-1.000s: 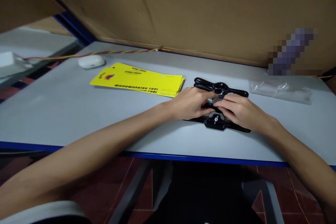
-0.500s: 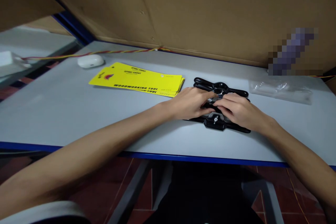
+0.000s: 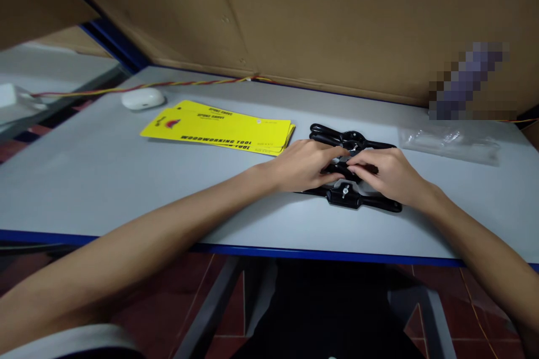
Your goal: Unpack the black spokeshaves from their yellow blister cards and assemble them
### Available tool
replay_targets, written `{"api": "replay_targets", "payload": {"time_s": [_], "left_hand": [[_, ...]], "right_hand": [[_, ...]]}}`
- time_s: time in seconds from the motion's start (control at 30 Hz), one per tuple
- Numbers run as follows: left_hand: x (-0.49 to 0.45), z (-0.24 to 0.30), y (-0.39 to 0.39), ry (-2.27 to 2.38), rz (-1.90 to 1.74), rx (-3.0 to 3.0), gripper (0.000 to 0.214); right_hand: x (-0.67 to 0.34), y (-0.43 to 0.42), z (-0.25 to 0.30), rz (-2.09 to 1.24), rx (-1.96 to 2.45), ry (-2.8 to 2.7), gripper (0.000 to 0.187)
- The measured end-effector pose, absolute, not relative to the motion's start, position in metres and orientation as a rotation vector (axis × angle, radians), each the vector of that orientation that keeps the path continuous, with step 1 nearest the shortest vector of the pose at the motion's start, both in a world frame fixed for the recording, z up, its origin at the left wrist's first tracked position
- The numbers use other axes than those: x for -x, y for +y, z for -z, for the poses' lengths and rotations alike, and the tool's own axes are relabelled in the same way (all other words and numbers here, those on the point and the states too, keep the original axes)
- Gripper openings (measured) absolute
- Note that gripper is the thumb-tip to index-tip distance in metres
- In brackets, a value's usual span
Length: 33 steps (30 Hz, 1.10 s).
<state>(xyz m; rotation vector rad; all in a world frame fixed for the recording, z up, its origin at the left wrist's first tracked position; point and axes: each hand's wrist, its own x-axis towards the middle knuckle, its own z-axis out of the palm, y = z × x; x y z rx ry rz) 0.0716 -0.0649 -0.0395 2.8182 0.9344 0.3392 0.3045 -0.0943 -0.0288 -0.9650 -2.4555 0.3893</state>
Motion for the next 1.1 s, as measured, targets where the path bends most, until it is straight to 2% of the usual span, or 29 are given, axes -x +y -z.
{"api": "replay_targets", "payload": {"time_s": [0.3,0.7,0.87,1.1], "left_hand": [[-0.065,0.036,-0.063,0.857,-0.336,-2.781,0.047],[-0.065,0.036,-0.063,0.846,-0.328,-2.722,0.018],[-0.065,0.036,-0.063,0.858,-0.337,-2.704,0.021],[-0.065,0.036,-0.063,0.825,-0.364,-2.690,0.027]], "right_hand": [[-0.309,-0.093,0.033,-0.351,0.975,-2.482,0.022],[-0.313,-0.096,0.028,-0.175,0.798,-2.710,0.031],[-0.316,-0.094,0.032,-0.112,0.796,-2.680,0.041],[-0.321,-0.093,0.027,-0.091,0.907,-2.684,0.034]]}}
